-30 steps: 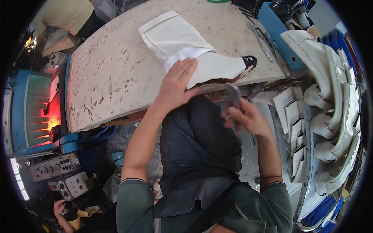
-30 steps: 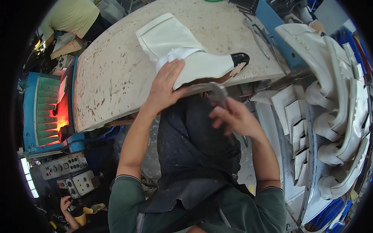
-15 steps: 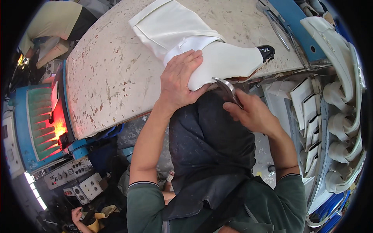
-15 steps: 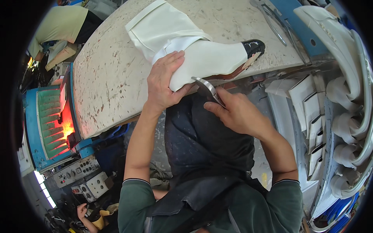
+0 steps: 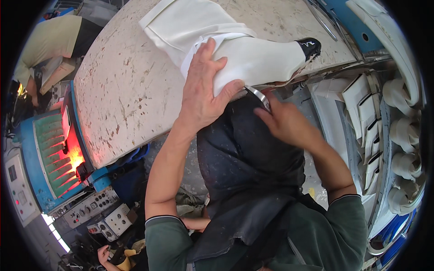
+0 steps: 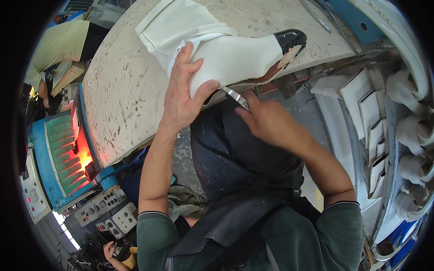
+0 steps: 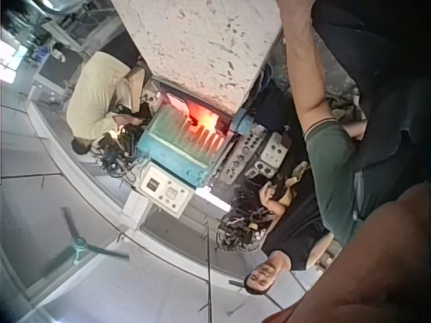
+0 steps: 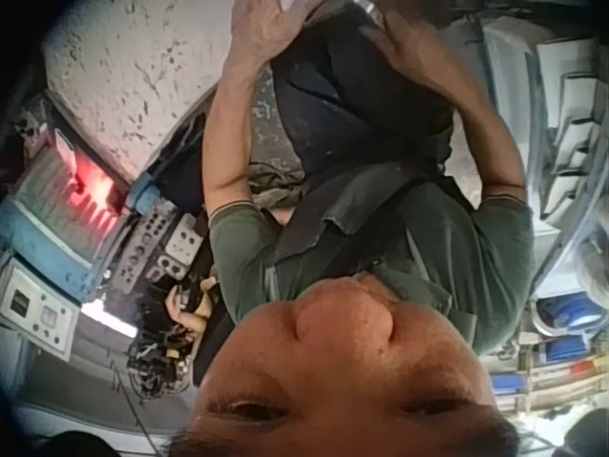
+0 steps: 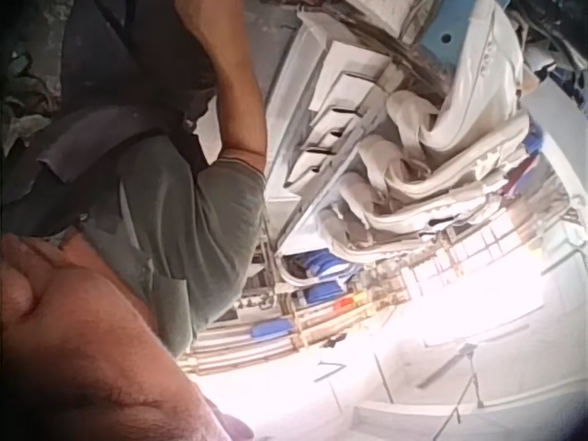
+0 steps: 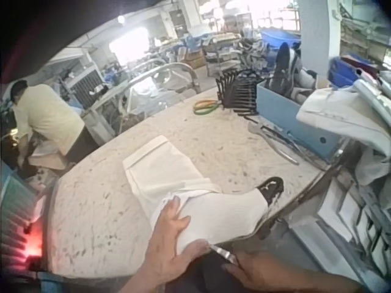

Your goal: The recorder is lasting leather boots by pulling the upper material over a shoe last and hammering it into position.

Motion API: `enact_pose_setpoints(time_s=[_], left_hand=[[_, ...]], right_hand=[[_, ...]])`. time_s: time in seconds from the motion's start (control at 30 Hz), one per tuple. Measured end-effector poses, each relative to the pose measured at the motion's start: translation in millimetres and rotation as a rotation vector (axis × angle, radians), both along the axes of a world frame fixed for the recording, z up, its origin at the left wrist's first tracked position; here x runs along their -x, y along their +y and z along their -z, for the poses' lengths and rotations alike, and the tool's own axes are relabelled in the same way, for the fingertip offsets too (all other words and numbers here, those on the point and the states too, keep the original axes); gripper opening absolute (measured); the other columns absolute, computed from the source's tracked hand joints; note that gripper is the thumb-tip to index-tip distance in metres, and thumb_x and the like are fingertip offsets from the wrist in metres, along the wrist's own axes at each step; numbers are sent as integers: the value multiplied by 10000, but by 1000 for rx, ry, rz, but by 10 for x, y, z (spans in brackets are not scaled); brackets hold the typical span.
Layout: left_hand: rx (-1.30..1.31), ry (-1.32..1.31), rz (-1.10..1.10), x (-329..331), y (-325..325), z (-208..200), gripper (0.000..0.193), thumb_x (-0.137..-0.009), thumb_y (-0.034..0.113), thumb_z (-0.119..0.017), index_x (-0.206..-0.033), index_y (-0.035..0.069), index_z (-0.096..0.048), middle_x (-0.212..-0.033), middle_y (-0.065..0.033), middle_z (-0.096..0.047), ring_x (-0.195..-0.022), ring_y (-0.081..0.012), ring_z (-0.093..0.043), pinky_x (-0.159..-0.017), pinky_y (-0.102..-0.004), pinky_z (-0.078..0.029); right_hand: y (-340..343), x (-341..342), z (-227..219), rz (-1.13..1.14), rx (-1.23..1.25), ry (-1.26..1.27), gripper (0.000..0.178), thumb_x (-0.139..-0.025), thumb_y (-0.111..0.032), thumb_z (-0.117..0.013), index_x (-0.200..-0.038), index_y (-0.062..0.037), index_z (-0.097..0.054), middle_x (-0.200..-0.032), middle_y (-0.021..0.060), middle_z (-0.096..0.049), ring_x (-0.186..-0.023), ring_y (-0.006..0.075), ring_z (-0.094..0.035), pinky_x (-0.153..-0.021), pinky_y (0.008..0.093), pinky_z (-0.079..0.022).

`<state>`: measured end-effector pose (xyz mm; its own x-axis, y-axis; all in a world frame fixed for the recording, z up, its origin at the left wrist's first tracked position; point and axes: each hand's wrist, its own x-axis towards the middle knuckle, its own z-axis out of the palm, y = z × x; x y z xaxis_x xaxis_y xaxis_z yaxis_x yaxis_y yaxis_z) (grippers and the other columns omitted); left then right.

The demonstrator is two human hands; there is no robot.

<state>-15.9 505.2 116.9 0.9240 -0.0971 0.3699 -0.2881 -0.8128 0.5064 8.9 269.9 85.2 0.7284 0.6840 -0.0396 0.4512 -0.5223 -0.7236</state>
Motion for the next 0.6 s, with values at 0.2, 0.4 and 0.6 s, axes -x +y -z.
enact_pose_setpoints(time_s=[0.2, 0.4, 0.6], left_hand=[[-230, -79, 6, -10, -78, 8, 512, -880, 368, -709, -1176, -12, -535, -1430, -201, -502, -1333, -443, -448, -1093, -541, -375], [-239, 43, -48, -58, -146, -226, 587, -850, 383, -727, -1283, 30, -548, -1333, -173, -568, -1287, -409, -495, -1043, -528, -424], [-303, 142, 4, -232, -349, -346, 619, -853, 377, -729, -1375, 101, -542, -1471, -186, -447, -1393, -408, -382, -1086, -494, -384]], right_hand=[[-467, -208, -247, 107, -34, 290, 272, -934, -239, -665, -1091, -30, -589, -706, 218, -647, -711, 423, -651, -622, 485, -524], [-224, 76, 88, 264, 69, -221, 278, -945, -241, -645, -1139, -60, -564, -759, 188, -683, -673, 385, -671, -551, 469, -518], [-290, 28, -60, 228, -85, 275, 328, -984, -236, -623, -1184, 14, -554, -732, 118, -676, -665, 266, -697, -535, 379, -538]])
